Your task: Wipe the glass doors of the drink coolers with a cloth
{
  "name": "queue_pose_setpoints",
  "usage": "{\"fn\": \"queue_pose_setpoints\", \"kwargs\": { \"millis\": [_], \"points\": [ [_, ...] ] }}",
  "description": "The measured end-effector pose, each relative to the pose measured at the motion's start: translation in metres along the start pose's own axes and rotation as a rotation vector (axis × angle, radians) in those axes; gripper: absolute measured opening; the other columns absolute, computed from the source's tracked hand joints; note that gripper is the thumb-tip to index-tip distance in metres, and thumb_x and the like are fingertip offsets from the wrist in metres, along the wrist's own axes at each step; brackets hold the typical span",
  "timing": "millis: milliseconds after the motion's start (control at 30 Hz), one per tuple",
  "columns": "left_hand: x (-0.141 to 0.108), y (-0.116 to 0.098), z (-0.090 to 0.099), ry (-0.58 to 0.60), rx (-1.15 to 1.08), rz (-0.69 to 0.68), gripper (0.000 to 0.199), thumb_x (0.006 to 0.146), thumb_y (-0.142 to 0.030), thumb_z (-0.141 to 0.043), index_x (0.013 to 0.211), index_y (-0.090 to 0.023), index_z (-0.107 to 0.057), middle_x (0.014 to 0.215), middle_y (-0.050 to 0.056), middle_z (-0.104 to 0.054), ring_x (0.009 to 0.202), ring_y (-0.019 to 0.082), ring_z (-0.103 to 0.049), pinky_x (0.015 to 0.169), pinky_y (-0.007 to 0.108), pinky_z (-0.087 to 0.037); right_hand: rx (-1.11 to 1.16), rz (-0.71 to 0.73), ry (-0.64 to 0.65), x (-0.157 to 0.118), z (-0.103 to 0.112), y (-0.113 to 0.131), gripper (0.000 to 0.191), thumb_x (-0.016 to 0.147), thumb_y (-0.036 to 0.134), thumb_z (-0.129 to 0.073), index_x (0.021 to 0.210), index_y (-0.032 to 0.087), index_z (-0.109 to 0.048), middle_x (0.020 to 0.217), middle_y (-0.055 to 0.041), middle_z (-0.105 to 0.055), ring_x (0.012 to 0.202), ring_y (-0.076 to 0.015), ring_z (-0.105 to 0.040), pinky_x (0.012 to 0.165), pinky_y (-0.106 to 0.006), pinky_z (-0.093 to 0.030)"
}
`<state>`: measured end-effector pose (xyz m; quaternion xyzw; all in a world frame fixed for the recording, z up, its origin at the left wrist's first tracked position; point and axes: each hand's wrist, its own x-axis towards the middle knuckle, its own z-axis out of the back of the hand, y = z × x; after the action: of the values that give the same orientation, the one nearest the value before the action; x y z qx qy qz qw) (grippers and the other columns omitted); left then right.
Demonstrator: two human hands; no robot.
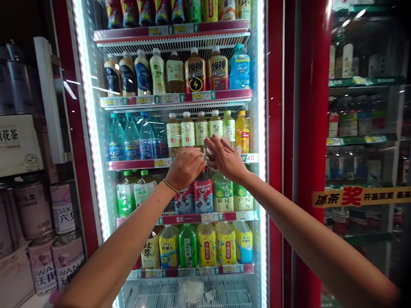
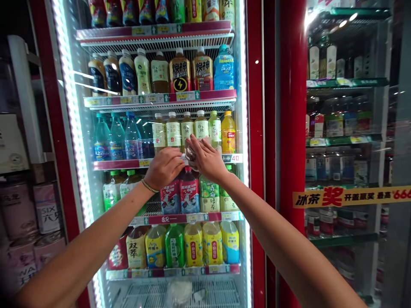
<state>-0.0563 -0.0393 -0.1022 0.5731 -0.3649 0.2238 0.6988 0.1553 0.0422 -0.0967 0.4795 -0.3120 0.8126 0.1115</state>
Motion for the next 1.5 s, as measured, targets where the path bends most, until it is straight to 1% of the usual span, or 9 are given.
{"fn": "queue_pose_setpoints", "kwargs": {
  "millis": [133,267,500,733,900,1033,1200,1333,1500],
  "points": [
    [0.022,-0.002,-0.014,0.142,-0.021,-0.132,0.012,0.098,-0.018,-0.055,0.105,-0.019,-0.065,0.112,0.010,-0.070,0.112,0.024,-0.067,0.109,0.046,-0.054,0.089,-0.017,0.007,0.003,0.014,-0.013,0.091,0.102,0.014,-0.040,0.160,0.036,0.027,0.165,0.0007,-0.043,0.149,-0.0242,-0.047,0.125,-0.054,-0.043],
    [0.026,0.000,-0.020,0.170,0.061,-0.226,0.020,0.098,-0.019,-0.055,0.117,-0.019,-0.064,0.113,0.011,-0.067,0.114,0.026,-0.063,0.105,0.046,-0.054,-0.057,-0.065,-0.058,-0.002,0.049,-0.053,0.071,0.107,0.025,-0.041,0.166,0.043,-0.006,0.167,0.0062,-0.038,0.156,-0.0241,-0.035,0.130,-0.059,-0.031],
    [0.018,-0.035,-0.026,0.155,0.255,-0.079,0.046,0.093,-0.015,-0.058,0.135,-0.034,-0.060,0.114,0.009,-0.062,0.119,0.029,-0.056,0.105,0.052,-0.052,-0.319,-0.256,-0.122,-0.009,0.077,-0.115,0.054,0.110,0.039,-0.030,0.163,0.031,-0.029,0.172,-0.0013,-0.028,0.161,-0.0212,-0.021,0.133,-0.052,-0.019],
    [0.032,-0.067,-0.045,0.063,0.225,-0.065,0.020,0.097,-0.040,-0.062,0.094,-0.020,-0.065,0.105,0.010,-0.065,0.108,0.027,-0.063,0.114,0.053,-0.050,-0.324,-0.218,-0.189,-0.012,0.069,-0.113,0.054,0.111,0.041,-0.028,0.162,0.026,-0.035,0.170,-0.0039,-0.032,0.160,-0.0217,-0.025,0.133,-0.049,-0.020],
    [0.056,-0.034,-0.056,0.039,0.168,-0.010,0.010,0.101,-0.017,-0.053,0.105,-0.021,-0.062,0.106,0.009,-0.068,0.104,0.022,-0.066,0.093,0.041,-0.059,-0.322,-0.216,-0.205,-0.012,0.069,-0.118,0.053,0.109,0.040,-0.031,0.160,0.026,-0.039,0.169,-0.0042,-0.035,0.158,-0.0221,-0.029,0.132,-0.049,-0.023],
    [0.034,-0.019,-0.042,-0.003,0.149,0.154,0.022,0.101,-0.014,-0.051,0.119,-0.021,-0.060,0.109,0.009,-0.067,0.107,0.024,-0.065,0.095,0.046,-0.058,-0.313,-0.211,-0.218,-0.012,0.067,-0.118,0.053,0.109,0.041,-0.032,0.160,0.028,-0.038,0.169,-0.0030,-0.034,0.159,-0.0225,-0.028,0.132,-0.051,-0.023],
    [0.012,-0.024,-0.030,0.226,0.015,-0.084,0.026,0.097,-0.017,-0.051,0.119,-0.019,-0.065,0.126,0.012,-0.067,0.122,0.028,-0.062,0.102,0.050,-0.056,-0.291,-0.222,-0.233,-0.013,0.068,-0.113,0.053,0.109,0.039,-0.031,0.160,0.028,-0.039,0.169,-0.0038,-0.034,0.159,-0.0224,-0.028,0.133,-0.049,-0.021],
    [0.027,-0.016,-0.034,0.055,0.129,0.138,0.035,0.099,-0.013,-0.049,0.128,-0.023,-0.065,0.128,0.010,-0.069,0.134,0.029,-0.058,0.106,0.057,-0.055,-0.293,-0.229,-0.230,-0.013,0.068,-0.112,0.053,0.109,0.040,-0.033,0.160,0.027,-0.040,0.169,-0.0043,-0.035,0.159,-0.0230,-0.029,0.133,-0.049,-0.021],
    [0.030,-0.020,-0.042,0.224,-0.090,-0.174,0.023,0.100,-0.016,-0.057,0.117,-0.023,-0.070,0.128,0.005,-0.073,0.129,0.020,-0.064,0.108,0.050,-0.058,-0.300,-0.228,-0.213,-0.012,0.069,-0.111,0.053,0.109,0.038,-0.034,0.160,0.026,-0.039,0.169,-0.0056,-0.035,0.159,-0.0233,-0.028,0.133,-0.049,-0.021]
  ]
}}
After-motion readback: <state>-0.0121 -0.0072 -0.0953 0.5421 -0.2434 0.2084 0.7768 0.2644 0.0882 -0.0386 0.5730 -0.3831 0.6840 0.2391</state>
